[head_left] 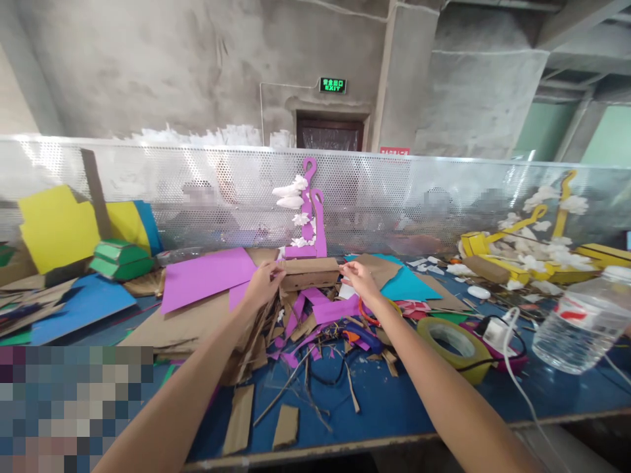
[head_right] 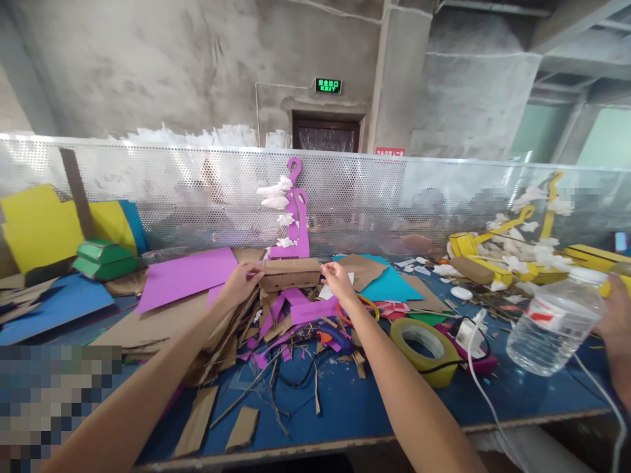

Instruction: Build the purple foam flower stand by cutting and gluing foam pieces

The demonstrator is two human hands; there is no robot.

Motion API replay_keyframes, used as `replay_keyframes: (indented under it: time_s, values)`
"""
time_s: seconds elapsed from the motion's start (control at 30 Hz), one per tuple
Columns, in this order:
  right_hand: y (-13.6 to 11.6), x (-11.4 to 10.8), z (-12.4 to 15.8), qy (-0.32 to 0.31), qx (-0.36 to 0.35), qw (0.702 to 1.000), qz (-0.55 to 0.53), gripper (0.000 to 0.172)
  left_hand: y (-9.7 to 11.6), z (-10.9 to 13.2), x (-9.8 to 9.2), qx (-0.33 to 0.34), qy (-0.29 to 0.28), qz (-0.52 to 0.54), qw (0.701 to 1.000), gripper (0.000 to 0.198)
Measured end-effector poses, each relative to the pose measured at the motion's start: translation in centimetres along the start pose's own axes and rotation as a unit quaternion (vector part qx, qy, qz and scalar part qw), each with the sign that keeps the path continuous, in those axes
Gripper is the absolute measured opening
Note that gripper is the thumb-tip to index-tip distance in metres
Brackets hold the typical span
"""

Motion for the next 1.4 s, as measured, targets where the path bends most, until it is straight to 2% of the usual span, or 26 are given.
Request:
replay_keyframes:
  time_s: [0.17, 0.3, 0.47, 0.63, 0.73, 0.9, 1.0, 1.07, 1.1, 1.17, 1.27, 1.33, 1.4]
  values:
    - [-0.5, -0.3, 0.2, 0.006, 0.015, 1.0, 0.012, 0.026, -0.6, 0.1, -0.2, -0.048, 0.016, 0.036, 0.998, 0.034]
    - [-0.9, -0.8, 0.1, 0.019, 0.023, 0.999, 0.01, 0.022, -1.2, 0.1, 0.0, -0.048, 0.014, 0.023, 0.998, 0.044]
    - [-0.9, -1.1, 0.1, 0.027, 0.036, 0.999, 0.013, 0.027, -2.1, -0.2, 0.2, -0.059, 0.015, 0.031, 0.998, 0.032]
    - [-1.4, -1.4, 0.0, 0.038, 0.014, 0.999, 0.009, 0.035, -1.7, -0.4, 0.2, -0.051, 0.004, 0.071, 0.996, 0.019]
    - [-1.7, -1.4, 0.0, 0.033, 0.005, 0.999, 0.006, 0.038, -1.2, -0.1, 0.2, -0.043, -0.022, 0.064, 0.997, 0.018]
    - [-1.6, -1.0, 0.4, 0.0, 0.008, 1.0, 0.009, 0.039, -1.4, 0.4, 0.6, -0.066, -0.076, 0.054, 0.993, 0.022]
    - [-1.6, -1.1, 0.5, -0.004, 0.008, 1.0, 0.009, 0.037, -1.0, 0.1, 0.1, -0.038, -0.079, 0.025, 0.996, 0.025]
    - [-1.7, -1.0, 0.6, -0.011, 0.005, 1.0, 0.019, 0.034, -0.1, 0.1, -0.4, -0.014, -0.088, 0.005, 0.996, 0.024]
    - [-1.7, -1.0, 0.7, -0.015, 0.004, 1.0, 0.022, 0.033, 0.6, 0.3, -0.5, -0.008, -0.111, 0.002, 0.994, 0.022]
    - [-1.8, -0.8, 0.8, -0.022, 0.006, 1.0, 0.021, 0.031, 2.2, 1.5, 0.1, -0.013, -0.198, 0.032, 0.98, 0.024]
    - [-1.8, -0.5, 1.0, -0.026, 0.018, 0.999, 0.01, 0.029, 4.1, 3.8, 1.2, -0.054, -0.325, 0.086, 0.94, 0.032]
    - [-1.7, -0.3, 1.1, -0.03, 0.025, 0.999, 0.004, 0.029, 4.3, 4.3, 1.5, -0.054, -0.344, 0.074, 0.934, 0.033]
    - [-1.7, -0.3, 1.2, -0.033, 0.031, 0.999, -0.004, 0.029, 3.7, 3.6, 1.4, -0.034, -0.301, 0.033, 0.952, 0.03]
Point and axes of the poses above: each hand's wrist, its own z-axis away from the middle knuckle, its own x-axis out of the palm, y = z × x, the point moved 9 cm from there along -z, towards the middle knuckle, and after that the axes turned 15 degrees about y, right-handed, at the moved point
